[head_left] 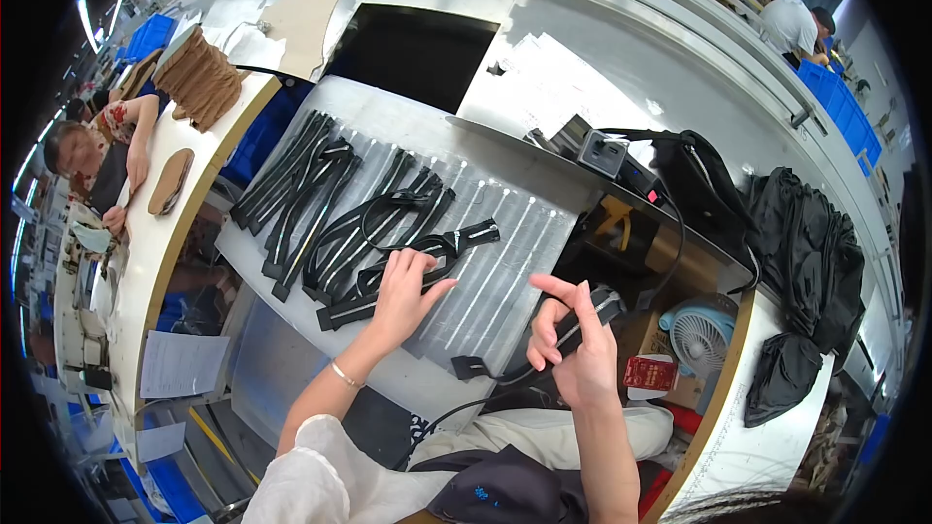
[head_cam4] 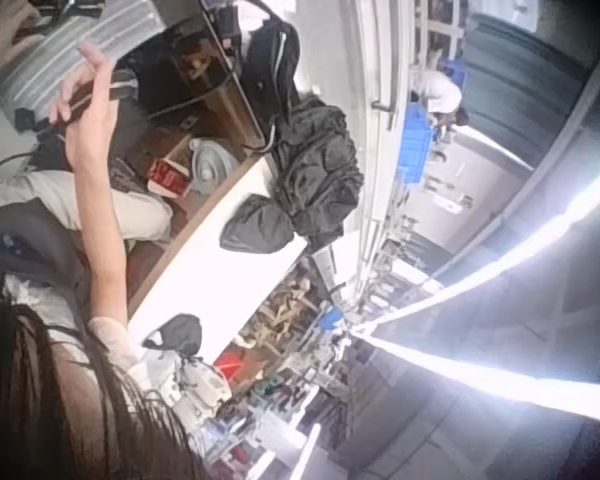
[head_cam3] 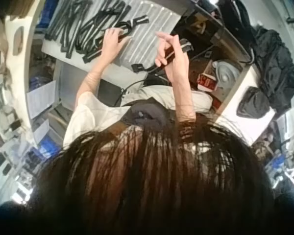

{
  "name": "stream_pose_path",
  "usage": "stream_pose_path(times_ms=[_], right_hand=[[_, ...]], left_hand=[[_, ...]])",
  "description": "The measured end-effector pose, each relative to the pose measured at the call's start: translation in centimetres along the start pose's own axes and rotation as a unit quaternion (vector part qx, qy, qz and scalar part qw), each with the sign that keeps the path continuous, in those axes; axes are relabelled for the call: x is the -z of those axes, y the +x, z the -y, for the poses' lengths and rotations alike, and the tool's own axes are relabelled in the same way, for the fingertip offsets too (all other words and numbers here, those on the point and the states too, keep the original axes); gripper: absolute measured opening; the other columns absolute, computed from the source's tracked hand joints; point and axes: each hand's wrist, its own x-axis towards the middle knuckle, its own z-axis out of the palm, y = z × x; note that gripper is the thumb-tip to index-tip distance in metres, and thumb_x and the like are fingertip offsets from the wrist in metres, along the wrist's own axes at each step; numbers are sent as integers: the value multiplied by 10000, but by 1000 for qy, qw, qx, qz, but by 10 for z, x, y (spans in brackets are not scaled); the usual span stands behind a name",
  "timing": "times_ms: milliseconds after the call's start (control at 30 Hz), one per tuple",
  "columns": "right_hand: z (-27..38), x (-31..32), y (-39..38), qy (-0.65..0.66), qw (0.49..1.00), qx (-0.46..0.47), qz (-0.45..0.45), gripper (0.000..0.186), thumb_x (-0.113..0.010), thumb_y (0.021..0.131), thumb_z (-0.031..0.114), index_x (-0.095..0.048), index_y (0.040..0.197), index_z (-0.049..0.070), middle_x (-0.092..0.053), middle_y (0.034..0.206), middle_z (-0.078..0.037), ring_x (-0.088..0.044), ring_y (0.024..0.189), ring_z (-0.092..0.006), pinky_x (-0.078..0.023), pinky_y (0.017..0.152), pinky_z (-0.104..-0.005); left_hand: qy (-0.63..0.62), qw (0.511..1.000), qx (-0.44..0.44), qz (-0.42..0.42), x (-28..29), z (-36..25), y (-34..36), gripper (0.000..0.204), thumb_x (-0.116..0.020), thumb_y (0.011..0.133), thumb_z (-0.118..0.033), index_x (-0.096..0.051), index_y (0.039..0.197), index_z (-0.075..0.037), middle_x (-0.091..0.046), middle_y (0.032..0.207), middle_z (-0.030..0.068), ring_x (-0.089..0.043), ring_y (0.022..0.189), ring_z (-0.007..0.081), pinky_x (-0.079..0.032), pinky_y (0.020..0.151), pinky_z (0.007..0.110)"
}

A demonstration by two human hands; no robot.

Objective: Sewing black fabric straps on an industrial sewing machine and then organizing them in a tray.

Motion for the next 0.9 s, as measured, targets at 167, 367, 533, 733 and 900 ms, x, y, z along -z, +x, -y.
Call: stream_pose_path(times_ms=[167,367,533,733,900], right_hand=[[0,3,3,44,999,-17,-4,430,-330,998,295,-538,1056,-77,-361,578,6,-286,470,-56,-277,420,-209],[-30,4,20,45,991,-121,21,424,-450,968,312,-508,1142,-71,-299,657,66,-243,529,-30,-225,462,-203],[-66,0,18,53,985,-49,157,522,-617,867,321,-479,1249,-7,-421,823,38,-414,621,-60,-319,554,-166],[-33,-20,10,-105,990,90,17,204,-489,941,167,-593,989,-2,-436,915,-10,-522,728,-79,-446,525,-216],[6,-11,0,-90,959,235,130,317,-330,993,224,-538,886,9,-548,892,-137,-558,718,-216,-458,702,-343]], left_hand=[[-284,944,93,139,17,3,18,162,-664,815,-111,-556,808,9,-525,900,59,-524,831,151,-435,716,267],[-595,760,184,188,75,-22,32,73,-554,887,-41,-530,946,-6,-654,858,181,-603,550,130,-472,470,229],[-697,668,167,200,60,-59,16,122,-548,879,-11,-490,985,-6,-655,850,178,-648,614,189,-535,511,267],[-583,748,188,256,50,-92,-8,67,-575,884,-41,-565,911,20,-639,983,81,-650,792,157,-534,680,267],[-38,991,-110,65,32,-22,12,221,-663,773,-43,-596,981,-7,-596,915,79,-555,853,245,-453,739,334]])
